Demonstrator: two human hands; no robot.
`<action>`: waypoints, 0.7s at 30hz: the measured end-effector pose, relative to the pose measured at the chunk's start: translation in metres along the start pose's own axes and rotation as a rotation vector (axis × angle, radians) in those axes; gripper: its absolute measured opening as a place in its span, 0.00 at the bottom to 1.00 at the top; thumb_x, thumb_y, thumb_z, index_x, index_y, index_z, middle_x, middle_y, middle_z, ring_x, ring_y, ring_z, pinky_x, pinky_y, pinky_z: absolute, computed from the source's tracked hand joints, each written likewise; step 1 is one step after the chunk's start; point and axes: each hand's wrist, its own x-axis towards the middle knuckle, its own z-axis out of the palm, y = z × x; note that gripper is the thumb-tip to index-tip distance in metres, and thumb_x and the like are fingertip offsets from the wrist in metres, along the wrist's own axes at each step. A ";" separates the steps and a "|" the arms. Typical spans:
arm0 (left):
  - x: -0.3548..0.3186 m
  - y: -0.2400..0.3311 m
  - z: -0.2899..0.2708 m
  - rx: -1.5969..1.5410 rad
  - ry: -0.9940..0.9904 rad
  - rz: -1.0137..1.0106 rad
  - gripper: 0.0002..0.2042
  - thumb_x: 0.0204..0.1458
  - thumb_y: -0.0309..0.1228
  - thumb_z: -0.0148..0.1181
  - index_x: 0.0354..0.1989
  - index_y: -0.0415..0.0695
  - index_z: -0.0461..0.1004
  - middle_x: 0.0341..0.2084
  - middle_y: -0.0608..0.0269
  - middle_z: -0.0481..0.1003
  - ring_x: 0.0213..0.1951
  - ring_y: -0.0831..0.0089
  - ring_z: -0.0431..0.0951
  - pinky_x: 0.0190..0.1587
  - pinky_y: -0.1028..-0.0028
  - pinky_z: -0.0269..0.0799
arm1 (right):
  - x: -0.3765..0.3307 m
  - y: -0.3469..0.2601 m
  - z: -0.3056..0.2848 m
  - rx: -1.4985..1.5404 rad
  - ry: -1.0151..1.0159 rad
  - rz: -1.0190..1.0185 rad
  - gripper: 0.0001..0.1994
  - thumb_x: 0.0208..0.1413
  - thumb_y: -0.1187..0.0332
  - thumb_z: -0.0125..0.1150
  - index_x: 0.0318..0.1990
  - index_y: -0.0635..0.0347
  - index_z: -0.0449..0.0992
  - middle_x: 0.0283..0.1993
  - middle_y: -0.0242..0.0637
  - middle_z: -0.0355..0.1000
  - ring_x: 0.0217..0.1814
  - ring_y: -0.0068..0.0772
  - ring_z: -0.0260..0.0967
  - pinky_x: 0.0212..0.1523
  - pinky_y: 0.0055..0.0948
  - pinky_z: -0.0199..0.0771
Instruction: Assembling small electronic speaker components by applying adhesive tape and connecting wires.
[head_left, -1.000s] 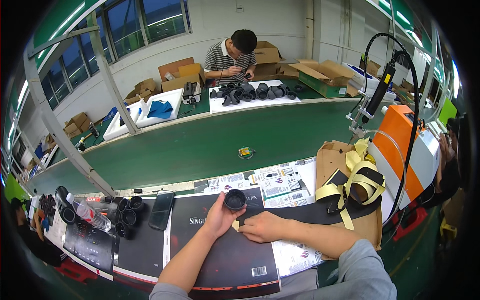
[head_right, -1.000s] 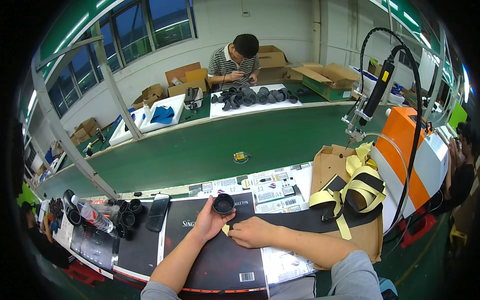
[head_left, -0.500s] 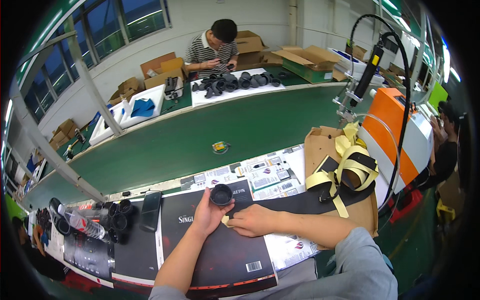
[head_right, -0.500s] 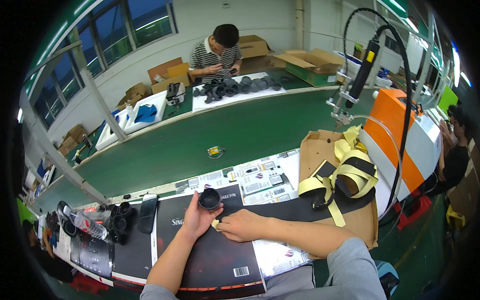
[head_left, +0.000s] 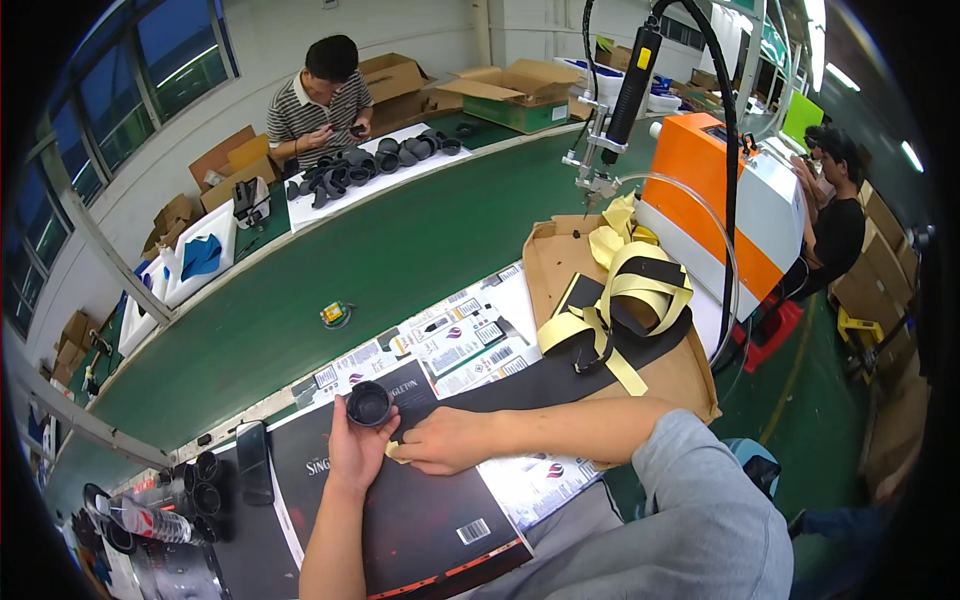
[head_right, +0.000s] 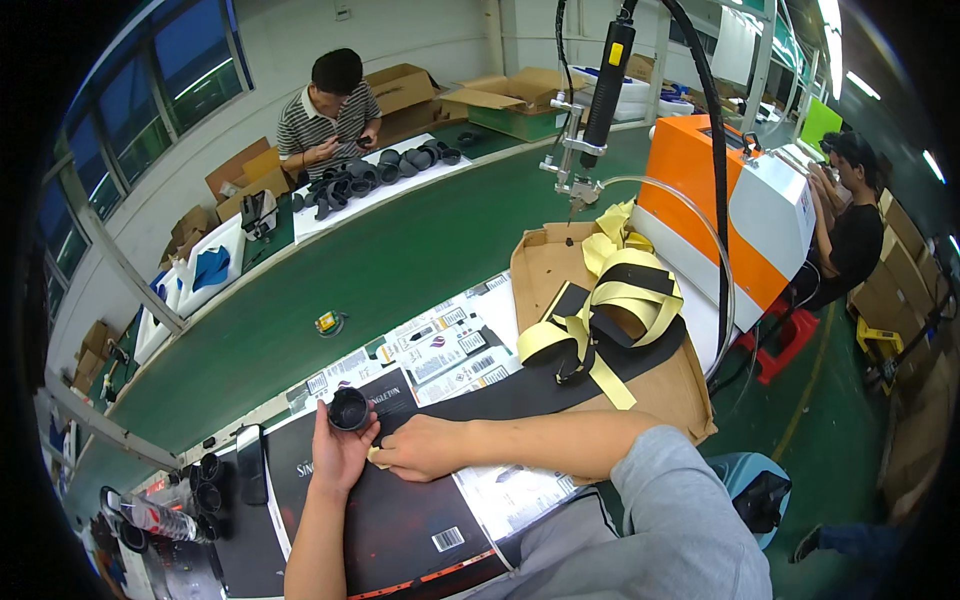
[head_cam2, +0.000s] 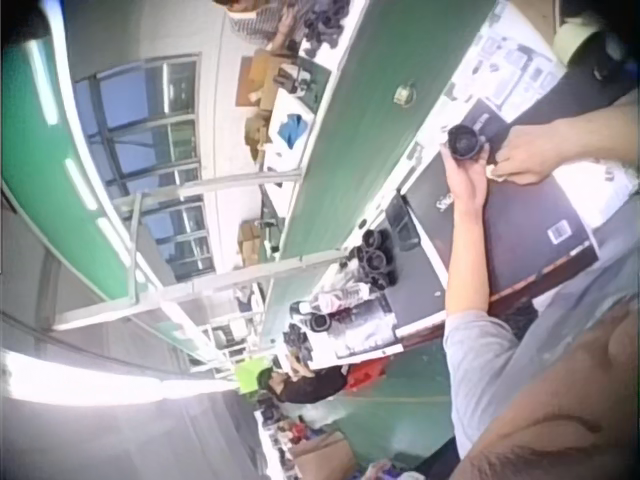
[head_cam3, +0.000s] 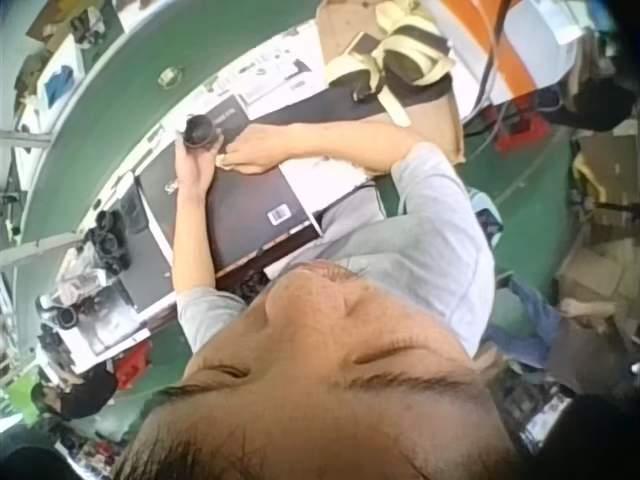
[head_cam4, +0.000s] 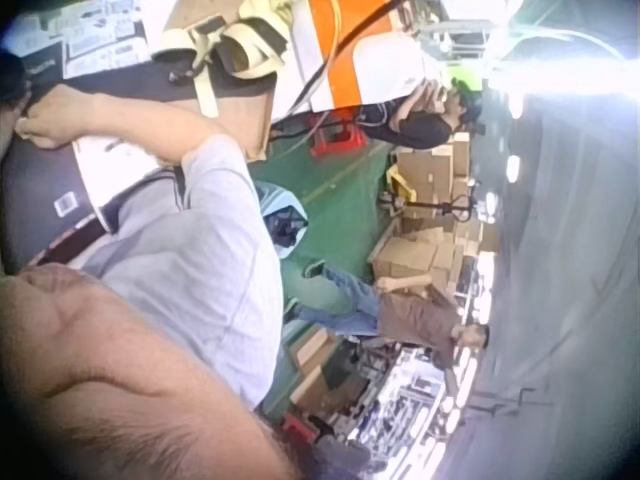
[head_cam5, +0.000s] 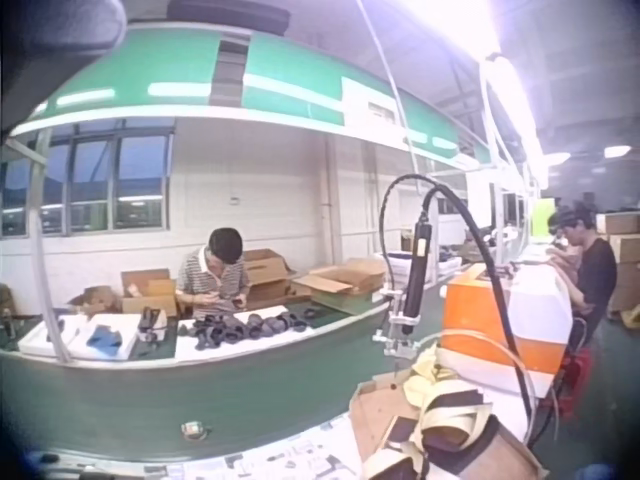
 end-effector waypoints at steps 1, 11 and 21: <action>0.000 0.001 0.000 0.004 0.008 0.001 0.26 0.66 0.52 0.37 0.51 0.40 0.70 0.44 0.52 0.75 0.45 0.61 0.76 0.52 0.61 0.72 | 0.001 -0.001 -0.001 -0.005 -0.017 0.010 0.08 0.55 0.66 0.58 0.39 0.59 0.70 0.29 0.39 0.69 0.30 0.43 0.72 0.27 0.40 0.72; -0.001 0.001 0.003 0.004 0.028 0.008 0.26 0.66 0.52 0.37 0.51 0.40 0.70 0.43 0.52 0.76 0.44 0.61 0.76 0.51 0.61 0.73 | 0.000 0.002 0.002 0.024 -0.019 0.035 0.10 0.55 0.66 0.58 0.41 0.60 0.70 0.31 0.40 0.70 0.30 0.44 0.72 0.29 0.41 0.73; 0.000 0.000 0.003 0.020 0.033 0.010 0.26 0.66 0.53 0.38 0.52 0.42 0.70 0.42 0.51 0.76 0.42 0.64 0.77 0.48 0.64 0.74 | 0.001 0.002 0.006 0.033 0.006 0.051 0.13 0.54 0.66 0.58 0.46 0.59 0.70 0.32 0.40 0.71 0.32 0.44 0.73 0.29 0.41 0.74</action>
